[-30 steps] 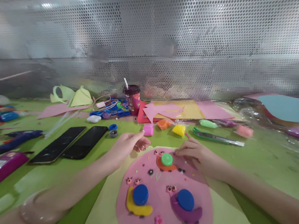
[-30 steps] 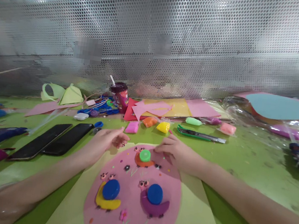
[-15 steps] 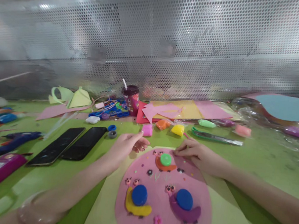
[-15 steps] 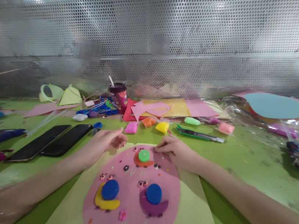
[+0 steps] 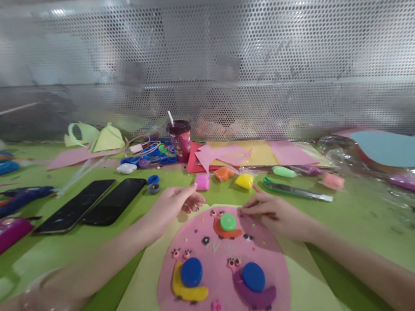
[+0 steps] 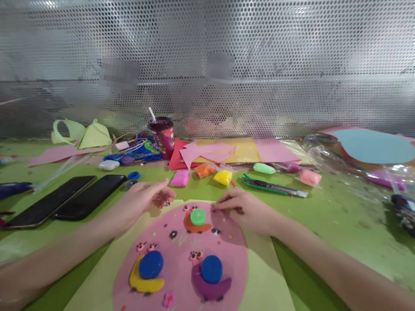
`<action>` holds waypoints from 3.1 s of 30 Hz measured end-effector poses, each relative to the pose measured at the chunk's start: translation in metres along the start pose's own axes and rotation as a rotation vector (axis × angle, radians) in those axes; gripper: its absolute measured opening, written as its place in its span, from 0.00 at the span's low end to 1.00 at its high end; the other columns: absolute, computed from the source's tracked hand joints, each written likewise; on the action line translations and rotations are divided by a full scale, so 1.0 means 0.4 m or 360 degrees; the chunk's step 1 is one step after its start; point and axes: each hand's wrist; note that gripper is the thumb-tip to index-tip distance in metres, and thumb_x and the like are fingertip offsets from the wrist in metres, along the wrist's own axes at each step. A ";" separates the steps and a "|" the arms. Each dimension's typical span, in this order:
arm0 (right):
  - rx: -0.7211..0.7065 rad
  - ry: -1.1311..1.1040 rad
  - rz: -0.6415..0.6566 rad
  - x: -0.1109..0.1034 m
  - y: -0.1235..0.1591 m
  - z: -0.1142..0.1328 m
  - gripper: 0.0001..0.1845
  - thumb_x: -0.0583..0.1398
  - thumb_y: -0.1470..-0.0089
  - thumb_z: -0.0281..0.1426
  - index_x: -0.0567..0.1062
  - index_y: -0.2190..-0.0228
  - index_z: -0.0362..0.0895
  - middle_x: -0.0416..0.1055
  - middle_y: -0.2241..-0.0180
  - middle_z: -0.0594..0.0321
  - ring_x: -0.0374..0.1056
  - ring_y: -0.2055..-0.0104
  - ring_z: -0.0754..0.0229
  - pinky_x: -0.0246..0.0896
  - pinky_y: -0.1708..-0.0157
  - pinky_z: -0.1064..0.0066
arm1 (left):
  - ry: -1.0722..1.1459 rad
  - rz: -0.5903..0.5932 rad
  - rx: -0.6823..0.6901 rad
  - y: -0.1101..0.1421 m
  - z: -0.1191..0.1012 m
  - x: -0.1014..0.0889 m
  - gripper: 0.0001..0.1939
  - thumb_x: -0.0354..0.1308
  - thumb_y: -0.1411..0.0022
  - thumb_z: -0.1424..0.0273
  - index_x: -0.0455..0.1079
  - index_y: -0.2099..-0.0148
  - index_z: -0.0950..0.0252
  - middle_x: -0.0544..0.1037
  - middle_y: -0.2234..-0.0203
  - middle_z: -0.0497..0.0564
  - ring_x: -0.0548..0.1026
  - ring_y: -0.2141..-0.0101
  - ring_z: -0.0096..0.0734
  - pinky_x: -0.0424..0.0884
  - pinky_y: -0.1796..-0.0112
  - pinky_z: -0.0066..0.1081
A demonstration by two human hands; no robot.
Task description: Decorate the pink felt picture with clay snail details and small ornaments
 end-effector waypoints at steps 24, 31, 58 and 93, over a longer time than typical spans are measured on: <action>0.0563 -0.0345 0.0121 0.003 -0.061 -0.006 0.02 0.55 0.52 0.25 0.65 0.71 0.42 0.70 0.74 0.65 0.66 0.74 0.65 0.56 0.77 0.76 | -0.0037 0.0008 -0.0014 -0.002 -0.002 0.003 0.18 0.54 0.46 0.58 0.74 0.74 0.67 0.74 0.80 0.50 0.68 0.77 0.26 0.63 0.74 0.26; 0.0548 -0.0246 0.0081 0.013 -0.059 0.002 0.06 0.58 0.51 0.32 0.67 0.70 0.42 0.66 0.75 0.65 0.61 0.75 0.65 0.53 0.78 0.74 | -0.0031 0.0019 -0.0011 -0.006 0.002 0.004 0.18 0.55 0.47 0.57 0.74 0.74 0.67 0.74 0.80 0.51 0.68 0.78 0.26 0.62 0.74 0.26; 0.0416 0.0006 -0.0051 0.023 -0.058 0.056 0.03 0.52 0.48 0.30 0.64 0.72 0.43 0.64 0.71 0.60 0.59 0.70 0.62 0.57 0.70 0.70 | -0.0080 0.0022 -0.0024 0.004 -0.011 0.008 0.18 0.53 0.46 0.57 0.74 0.75 0.66 0.74 0.79 0.51 0.68 0.77 0.27 0.63 0.74 0.26; 0.0357 -0.0265 -0.0261 0.014 -0.021 0.058 0.17 0.48 0.43 0.37 0.73 0.70 0.43 0.71 0.70 0.60 0.64 0.66 0.59 0.58 0.65 0.68 | -0.0152 0.0013 -0.0008 0.009 -0.012 0.005 0.19 0.53 0.45 0.56 0.74 0.75 0.66 0.74 0.79 0.51 0.68 0.77 0.27 0.64 0.73 0.26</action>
Point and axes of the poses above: each hand's wrist, its own y-axis away from the middle knuckle, its own x-axis out of the palm, z = x × y
